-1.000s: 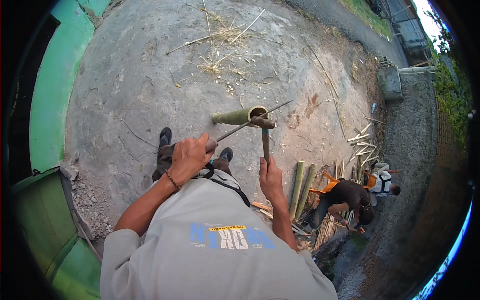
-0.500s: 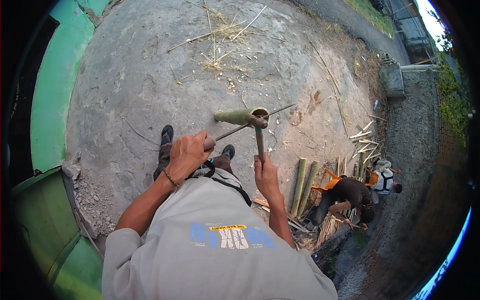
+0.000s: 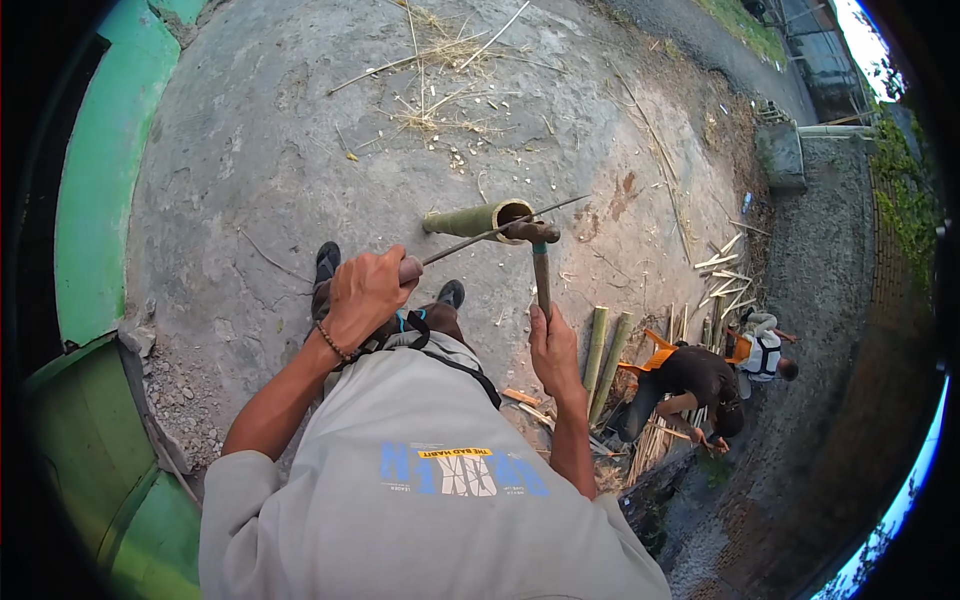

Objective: The person uses a hammer to drive a metal rod through a section of bamboo while holding it upright, then uses a blade to widen the hole and split the bamboo section lengthwise.

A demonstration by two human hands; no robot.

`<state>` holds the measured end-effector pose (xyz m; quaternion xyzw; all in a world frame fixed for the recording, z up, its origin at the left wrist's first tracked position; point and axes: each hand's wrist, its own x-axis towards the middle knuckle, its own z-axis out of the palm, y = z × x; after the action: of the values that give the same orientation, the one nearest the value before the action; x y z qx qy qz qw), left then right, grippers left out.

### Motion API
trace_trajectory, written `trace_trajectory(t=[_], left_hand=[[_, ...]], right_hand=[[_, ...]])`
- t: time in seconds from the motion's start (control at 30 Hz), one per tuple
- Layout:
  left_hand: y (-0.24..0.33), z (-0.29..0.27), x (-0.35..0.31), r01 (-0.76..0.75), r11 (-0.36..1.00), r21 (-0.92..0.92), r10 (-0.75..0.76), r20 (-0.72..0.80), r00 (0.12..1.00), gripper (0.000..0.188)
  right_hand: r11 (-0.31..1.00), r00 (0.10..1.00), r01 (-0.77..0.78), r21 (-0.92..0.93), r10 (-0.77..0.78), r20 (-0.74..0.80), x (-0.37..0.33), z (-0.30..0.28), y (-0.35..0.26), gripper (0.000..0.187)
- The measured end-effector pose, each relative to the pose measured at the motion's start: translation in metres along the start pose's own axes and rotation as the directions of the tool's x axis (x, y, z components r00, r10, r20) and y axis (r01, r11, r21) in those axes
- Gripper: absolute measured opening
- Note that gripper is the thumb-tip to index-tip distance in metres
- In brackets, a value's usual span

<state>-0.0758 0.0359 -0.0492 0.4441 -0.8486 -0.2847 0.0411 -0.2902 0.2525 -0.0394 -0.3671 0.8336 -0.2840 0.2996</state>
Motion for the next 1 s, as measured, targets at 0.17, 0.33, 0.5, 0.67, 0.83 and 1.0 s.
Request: trace_trajectory(t=[0.17, 0.33, 0.5, 0.67, 0.83, 1.0], left_hand=[[-0.007, 0.005, 0.013, -0.008, 1.000, 0.007, 0.008, -0.027, 1.000, 0.028], [0.002, -0.005, 0.010, 0.004, 1.000, 0.001, -0.004, 0.032, 0.999, 0.027], [-0.003, 0.008, 0.033, -0.009, 0.999, 0.038, 0.009, 0.004, 1.000, 0.024], [-0.007, 0.008, 0.018, -0.010, 1.000, 0.018, 0.010, 0.011, 1.000, 0.020], [0.004, -0.003, 0.030, 0.012, 0.999, 0.042, -0.013, 0.027, 1.000, 0.021], [0.001, -0.003, 0.036, 0.025, 0.998, 0.058, -0.027, 0.031, 0.999, 0.022]], right_hand=[[0.790, 0.988, -0.002, 0.613, 0.095, -0.119, -0.021, -0.043, -0.074, 0.038], [0.817, 0.926, 0.362, 0.450, -0.260, -0.273, -0.011, -0.003, -0.031, 0.032], [0.994, 0.993, 0.111, -0.004, -0.111, -0.032, 0.019, 0.006, -0.019, 0.029], [0.867, 0.962, 0.231, 0.441, -0.136, -0.236, -0.019, -0.039, -0.071, 0.041], [0.988, 0.980, 0.152, -0.040, -0.156, -0.123, 0.007, -0.003, -0.037, 0.028], [0.996, 0.999, 0.012, 0.085, -0.009, -0.032, 0.015, -0.002, -0.031, 0.030]])
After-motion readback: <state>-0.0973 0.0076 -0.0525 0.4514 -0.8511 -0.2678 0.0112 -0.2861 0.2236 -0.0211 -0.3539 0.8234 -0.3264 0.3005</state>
